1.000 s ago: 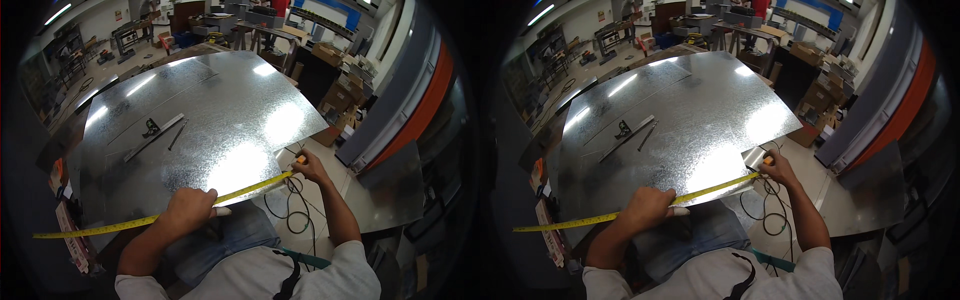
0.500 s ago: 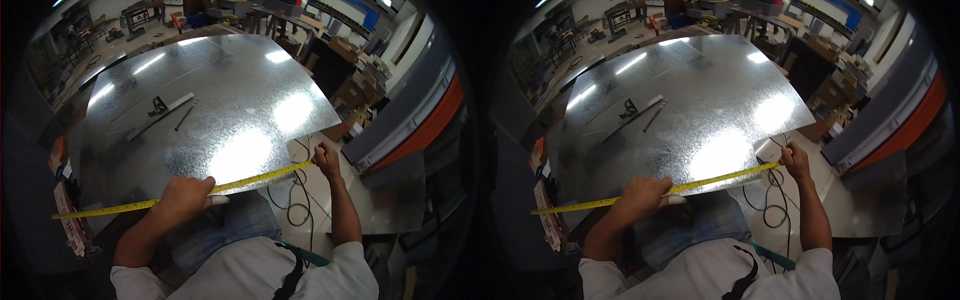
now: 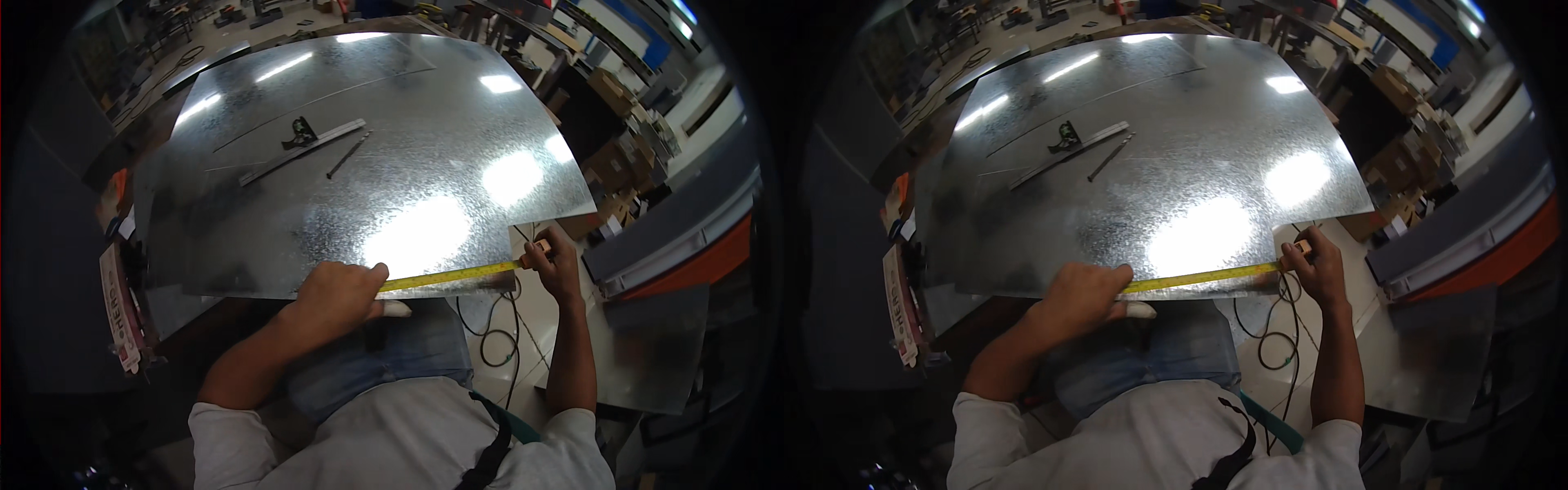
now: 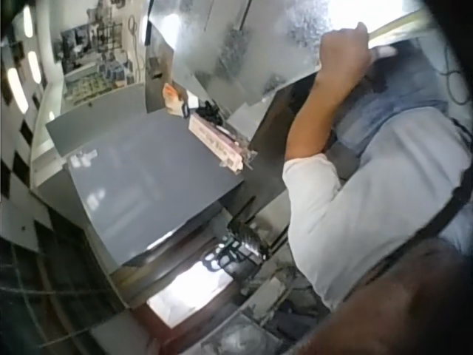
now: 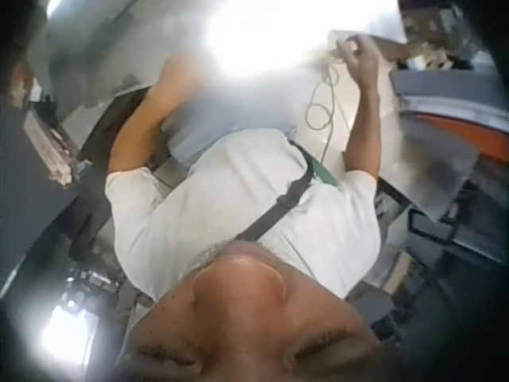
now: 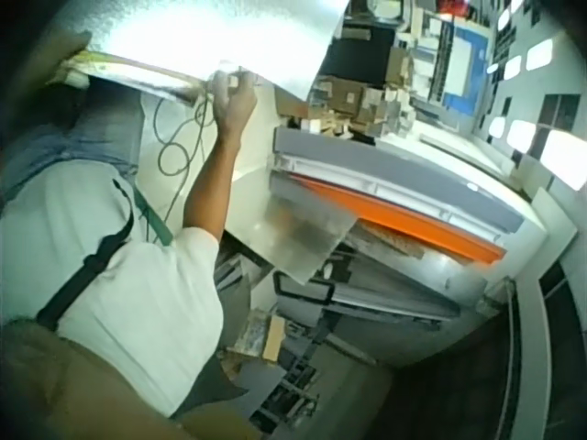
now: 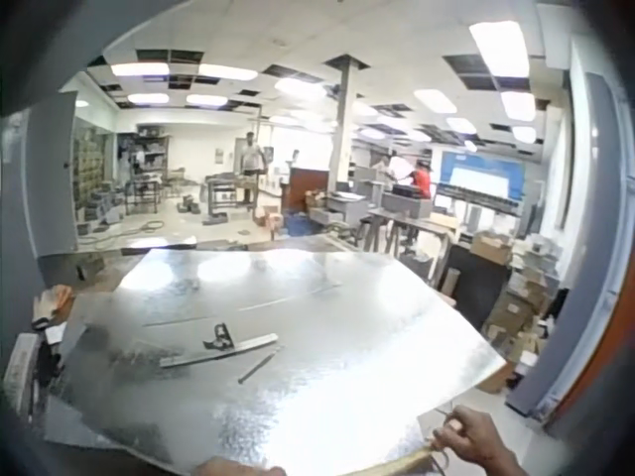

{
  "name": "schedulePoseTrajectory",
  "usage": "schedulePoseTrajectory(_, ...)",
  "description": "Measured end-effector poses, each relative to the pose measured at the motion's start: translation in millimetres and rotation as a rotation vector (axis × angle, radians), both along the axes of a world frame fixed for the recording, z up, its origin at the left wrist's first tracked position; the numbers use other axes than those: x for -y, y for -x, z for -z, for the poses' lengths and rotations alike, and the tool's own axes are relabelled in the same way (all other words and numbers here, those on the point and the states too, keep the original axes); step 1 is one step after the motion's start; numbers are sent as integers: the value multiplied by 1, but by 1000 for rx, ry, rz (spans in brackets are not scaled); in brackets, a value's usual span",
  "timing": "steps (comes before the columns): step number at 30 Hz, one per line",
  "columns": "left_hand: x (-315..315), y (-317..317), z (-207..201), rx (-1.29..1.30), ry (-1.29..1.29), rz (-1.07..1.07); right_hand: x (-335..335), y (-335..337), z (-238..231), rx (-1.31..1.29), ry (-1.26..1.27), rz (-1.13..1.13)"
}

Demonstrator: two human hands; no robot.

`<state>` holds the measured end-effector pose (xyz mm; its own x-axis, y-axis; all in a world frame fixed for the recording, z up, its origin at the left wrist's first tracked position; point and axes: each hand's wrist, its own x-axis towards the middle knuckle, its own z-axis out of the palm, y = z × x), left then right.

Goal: Measure and mark a metal sheet using a tape measure and a pencil.

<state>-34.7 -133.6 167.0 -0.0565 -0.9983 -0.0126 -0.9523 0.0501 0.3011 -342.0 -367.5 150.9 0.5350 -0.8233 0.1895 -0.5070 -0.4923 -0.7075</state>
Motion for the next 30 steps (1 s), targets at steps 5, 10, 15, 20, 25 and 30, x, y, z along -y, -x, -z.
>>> schedulePoseTrajectory(5,11,-33,-5,13,442,-27,4,-67,-18,-2,-39,-30)
schedulePoseTrajectory(10,47,-136,17,-291,641,-379,45,-153,-9,-215,47,-18)
schedulePoseTrajectory(15,56,-155,70,29,193,-355,64,-226,14,-363,33,-158)
schedulePoseTrajectory(20,84,-154,90,100,59,-274,78,-284,29,-371,37,-254)
schedulePoseTrajectory(25,118,-189,93,89,40,-306,99,-333,49,-216,96,-262)
schedulePoseTrajectory(30,169,-217,92,113,7,-339,138,-374,49,-47,125,-138)
